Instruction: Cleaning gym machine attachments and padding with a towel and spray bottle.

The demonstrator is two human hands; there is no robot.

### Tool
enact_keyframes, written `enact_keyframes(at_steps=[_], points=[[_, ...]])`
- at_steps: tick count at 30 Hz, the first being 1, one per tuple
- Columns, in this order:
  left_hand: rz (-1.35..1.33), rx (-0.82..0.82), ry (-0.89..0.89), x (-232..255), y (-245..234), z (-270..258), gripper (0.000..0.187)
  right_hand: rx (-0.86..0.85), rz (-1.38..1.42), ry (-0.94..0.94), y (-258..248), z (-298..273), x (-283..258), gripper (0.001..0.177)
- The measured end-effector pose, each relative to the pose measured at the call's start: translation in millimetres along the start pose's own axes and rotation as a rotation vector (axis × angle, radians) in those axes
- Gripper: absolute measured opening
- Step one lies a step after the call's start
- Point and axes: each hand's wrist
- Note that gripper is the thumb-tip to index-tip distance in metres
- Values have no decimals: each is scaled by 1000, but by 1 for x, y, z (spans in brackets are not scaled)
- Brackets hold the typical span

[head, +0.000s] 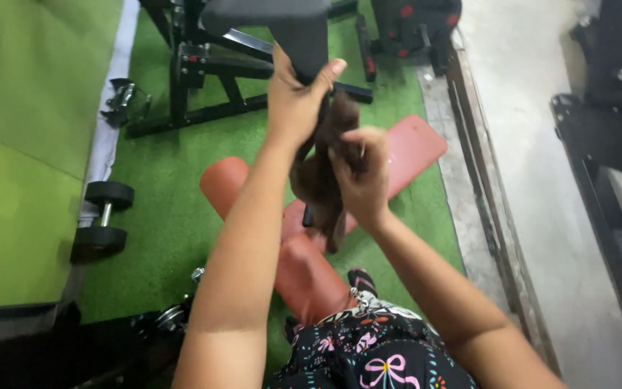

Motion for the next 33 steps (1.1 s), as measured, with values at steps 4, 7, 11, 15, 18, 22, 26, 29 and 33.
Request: enact_keyframes(at_steps=[4, 7, 11, 15, 18, 22, 26, 29, 33], points=[[-23, -128, 89, -32, -12, 10, 58, 75, -126, -197, 20, 30, -10, 32], [-95, -210, -55, -10, -9, 11, 65, -34, -338, -362, 39, 34, 22, 33], [-55, -207, -153, -11, 0, 7, 77, -105, -649, -647, 47, 12, 70, 37], [-5, -153, -37, -20, 8, 6, 82, -397, -739, -693, 56, -31, 142, 37], [10, -116, 36, -26, 16, 8, 82, -635, -682, -611, 51, -60, 159, 41], [69, -103, 72, -35, 27, 12, 78, -860, -639, -535, 41, -75, 189, 36], [98, -74, 39, -34, 39, 19, 71, -750, -343, -476, 39, -40, 177, 28], [89, -64, -49, -36, 43, 22, 66, -521, -173, -578, 53, -10, 147, 26], [6, -86, -104, -36, 53, 35, 59, -470, -72, -584, 81, 36, 115, 54]])
Point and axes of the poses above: each hand's wrist, its own z-axis towards the middle knuckle, its own y-axis out of the palm, x = y × z, and after that the axes turned 5 degrees about x, right-handed
